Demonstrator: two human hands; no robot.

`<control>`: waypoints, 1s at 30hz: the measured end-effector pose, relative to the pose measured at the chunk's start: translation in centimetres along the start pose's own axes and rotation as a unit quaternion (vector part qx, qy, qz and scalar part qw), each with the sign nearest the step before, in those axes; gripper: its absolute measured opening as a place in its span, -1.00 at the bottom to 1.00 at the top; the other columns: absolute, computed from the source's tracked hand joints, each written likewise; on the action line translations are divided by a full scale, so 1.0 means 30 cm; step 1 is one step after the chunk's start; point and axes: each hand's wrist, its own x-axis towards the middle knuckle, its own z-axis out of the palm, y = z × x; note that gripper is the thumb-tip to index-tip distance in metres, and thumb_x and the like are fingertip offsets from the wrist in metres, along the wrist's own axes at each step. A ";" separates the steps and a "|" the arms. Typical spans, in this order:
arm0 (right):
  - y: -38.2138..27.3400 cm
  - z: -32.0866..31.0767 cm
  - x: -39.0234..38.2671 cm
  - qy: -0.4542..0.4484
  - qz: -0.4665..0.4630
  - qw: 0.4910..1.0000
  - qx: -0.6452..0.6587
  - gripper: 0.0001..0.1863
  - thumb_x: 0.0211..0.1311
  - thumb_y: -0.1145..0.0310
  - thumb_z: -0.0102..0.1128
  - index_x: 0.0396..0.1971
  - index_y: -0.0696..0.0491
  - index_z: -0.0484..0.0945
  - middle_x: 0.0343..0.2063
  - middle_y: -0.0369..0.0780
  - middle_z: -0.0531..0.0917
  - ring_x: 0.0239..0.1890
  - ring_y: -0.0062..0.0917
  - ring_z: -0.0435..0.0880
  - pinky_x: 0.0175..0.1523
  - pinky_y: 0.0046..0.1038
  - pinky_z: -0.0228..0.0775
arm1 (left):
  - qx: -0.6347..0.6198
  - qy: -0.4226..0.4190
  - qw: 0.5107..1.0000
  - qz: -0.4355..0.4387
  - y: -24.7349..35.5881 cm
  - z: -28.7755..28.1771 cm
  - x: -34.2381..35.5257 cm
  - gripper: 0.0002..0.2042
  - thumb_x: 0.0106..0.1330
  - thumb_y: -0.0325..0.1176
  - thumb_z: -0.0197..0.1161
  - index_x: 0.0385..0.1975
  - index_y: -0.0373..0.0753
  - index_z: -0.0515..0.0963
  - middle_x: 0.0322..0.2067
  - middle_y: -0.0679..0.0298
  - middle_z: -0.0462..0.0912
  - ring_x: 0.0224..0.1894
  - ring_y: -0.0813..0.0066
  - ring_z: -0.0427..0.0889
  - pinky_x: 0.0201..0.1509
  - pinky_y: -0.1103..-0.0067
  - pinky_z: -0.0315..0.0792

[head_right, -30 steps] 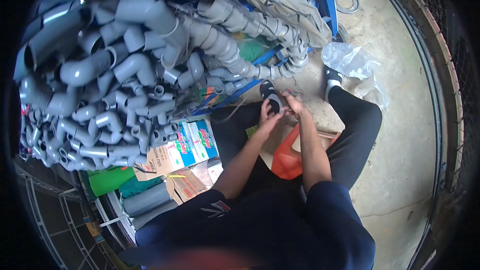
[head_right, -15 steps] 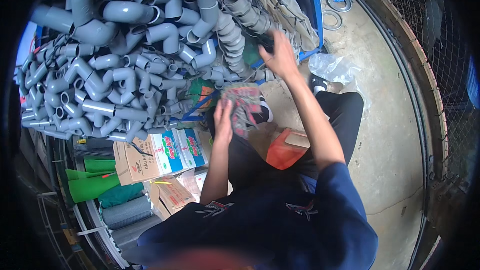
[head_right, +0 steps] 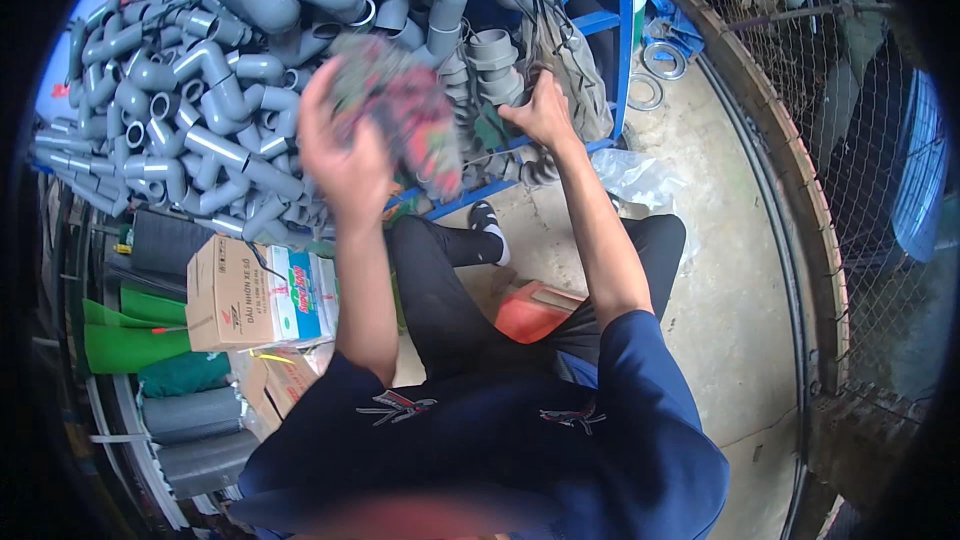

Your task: Wiping down and organizing PVC pipe connectors in a storage area.

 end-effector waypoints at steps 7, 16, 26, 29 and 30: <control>0.002 0.090 -0.047 -0.008 -0.106 0.983 0.150 -0.32 -0.10 0.14 0.62 -0.03 0.20 0.51 -0.20 0.05 0.70 -0.10 -0.14 0.70 0.07 -0.27 0.49 | 0.482 -0.313 0.774 0.268 -0.306 0.204 -0.098 -0.40 0.11 -0.66 0.12 0.27 -0.32 0.52 0.25 -0.13 0.52 0.33 -0.11 0.46 0.47 0.18 0.30; -0.103 0.027 -0.143 -0.037 -0.057 0.989 0.134 -0.23 -0.06 0.23 0.52 0.18 0.21 0.43 -0.06 0.09 0.71 0.04 -0.08 0.72 0.15 -0.20 0.51 | 0.345 -0.215 0.901 0.151 -0.230 0.132 -0.026 -0.50 0.19 -0.66 0.06 0.19 -0.41 0.53 0.26 -0.14 0.52 0.35 -0.16 0.44 0.42 0.24 0.36; -0.104 0.027 -0.161 -0.004 -0.073 0.993 0.096 -0.11 -0.14 0.22 0.58 0.26 0.20 0.43 -0.11 0.07 0.73 -0.03 -0.05 0.74 0.12 -0.18 0.54 | 0.433 -0.426 0.764 0.217 -0.283 0.116 -0.033 -0.37 0.18 -0.69 0.06 0.37 -0.43 0.34 0.38 -0.12 0.38 0.48 -0.04 0.27 0.49 0.30 0.30; 0.008 -0.009 -0.109 -0.062 -0.030 0.983 0.171 -0.10 -0.21 0.19 0.63 0.22 0.20 0.48 -0.16 0.00 0.74 -0.11 -0.24 0.76 0.08 -0.28 0.55 | 0.345 -0.556 0.752 -0.088 -0.097 0.149 0.095 -0.52 0.16 -0.67 0.06 0.13 -0.34 0.61 0.13 -0.11 0.62 0.21 -0.07 0.59 0.33 0.23 0.46; 0.037 0.000 -0.084 -0.064 -0.016 0.982 0.176 -0.09 -0.27 0.17 0.68 0.18 0.20 0.51 -0.17 -0.07 0.74 -0.13 -0.38 0.73 0.06 -0.35 0.55 | 0.320 -0.453 0.832 0.003 -0.081 0.129 0.116 -0.57 0.17 -0.67 0.03 0.01 -0.30 0.69 -0.01 -0.10 0.70 0.06 -0.08 0.70 0.26 0.20 0.52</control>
